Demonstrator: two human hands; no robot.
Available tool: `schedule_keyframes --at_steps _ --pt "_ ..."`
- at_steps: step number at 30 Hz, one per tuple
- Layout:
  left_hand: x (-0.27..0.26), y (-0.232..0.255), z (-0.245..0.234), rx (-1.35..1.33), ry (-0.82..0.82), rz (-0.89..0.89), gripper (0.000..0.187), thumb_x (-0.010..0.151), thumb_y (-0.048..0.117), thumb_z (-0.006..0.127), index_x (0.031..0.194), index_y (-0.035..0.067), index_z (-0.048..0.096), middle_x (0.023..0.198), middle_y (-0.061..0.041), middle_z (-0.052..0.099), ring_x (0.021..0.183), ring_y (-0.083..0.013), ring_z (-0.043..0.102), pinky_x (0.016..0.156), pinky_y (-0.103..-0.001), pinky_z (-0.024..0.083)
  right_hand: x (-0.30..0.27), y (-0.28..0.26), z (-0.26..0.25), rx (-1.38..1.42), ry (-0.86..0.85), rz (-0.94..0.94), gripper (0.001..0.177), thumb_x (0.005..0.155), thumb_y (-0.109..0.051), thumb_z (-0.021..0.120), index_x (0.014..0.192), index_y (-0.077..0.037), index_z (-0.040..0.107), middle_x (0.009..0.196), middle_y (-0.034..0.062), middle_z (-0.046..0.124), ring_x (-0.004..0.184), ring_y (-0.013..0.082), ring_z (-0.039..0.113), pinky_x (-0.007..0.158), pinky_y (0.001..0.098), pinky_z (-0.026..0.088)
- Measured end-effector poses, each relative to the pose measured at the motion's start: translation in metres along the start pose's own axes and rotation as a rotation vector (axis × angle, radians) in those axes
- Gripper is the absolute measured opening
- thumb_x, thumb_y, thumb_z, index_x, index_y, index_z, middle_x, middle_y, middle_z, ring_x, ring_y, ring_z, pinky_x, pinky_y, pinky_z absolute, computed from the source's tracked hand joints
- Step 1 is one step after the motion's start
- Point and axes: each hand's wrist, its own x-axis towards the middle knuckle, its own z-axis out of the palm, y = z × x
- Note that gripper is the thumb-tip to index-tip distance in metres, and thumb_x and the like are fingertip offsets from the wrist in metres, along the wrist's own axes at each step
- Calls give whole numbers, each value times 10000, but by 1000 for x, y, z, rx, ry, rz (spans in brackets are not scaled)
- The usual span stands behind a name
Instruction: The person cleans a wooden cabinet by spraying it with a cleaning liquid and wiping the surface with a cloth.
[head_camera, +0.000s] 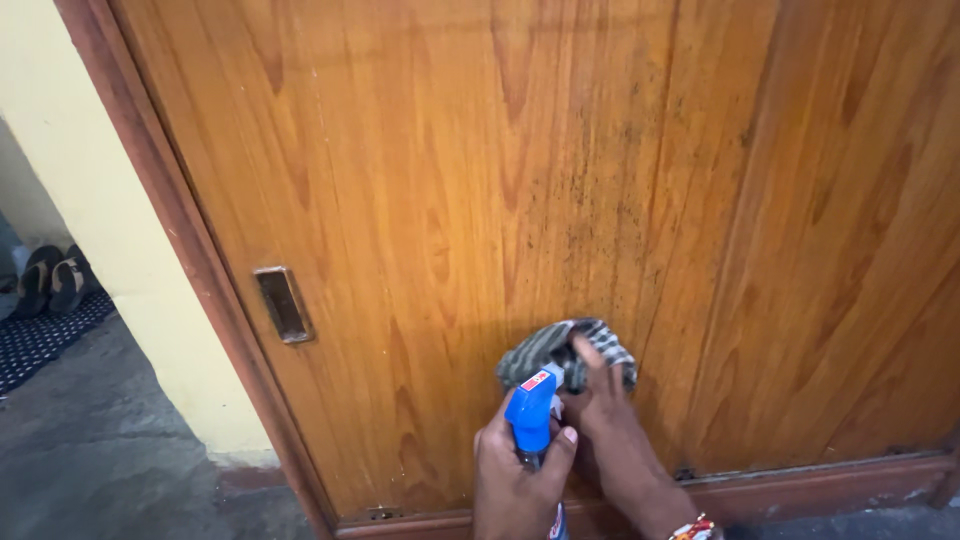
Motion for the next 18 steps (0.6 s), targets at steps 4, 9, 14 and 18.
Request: schedule_keyframes --at_steps 4,9,14,18 --pt "1 -1 -3 -20 27 0 403 798 -13 704 1200 -46 698 835 -30 673 780 -76 618 755 -251 534 10 17 -22 -247 341 -109 464 667 100 637 1069 -112 735 1480 203 450 1369 410 439 1142 468 407" --pt "3 -9 -3 -43 43 23 499 783 -16 719 1281 -24 677 860 -27 686 783 -77 613 745 -251 522 8 36 -49 -83 726 260 419 847 -59 743 1256 -33 653 1348 232 493 1267 401 546 1101 467 450" --pt "3 -18 1 -8 41 14 526 764 -10 723 1288 -10 672 915 -35 719 837 -85 656 789 -262 550 9 35 -32 -142 691 135 632 706 -54 791 1304 38 607 1369 327 386 1278 483 455 1065 496 410" --pt "14 -9 7 -35 13 41 502 796 28 722 1288 -20 633 995 -21 734 899 -82 677 810 -271 573 12 40 -43 -154 545 -62 448 694 55 710 1131 -41 711 1463 265 446 1363 433 496 1109 453 471"
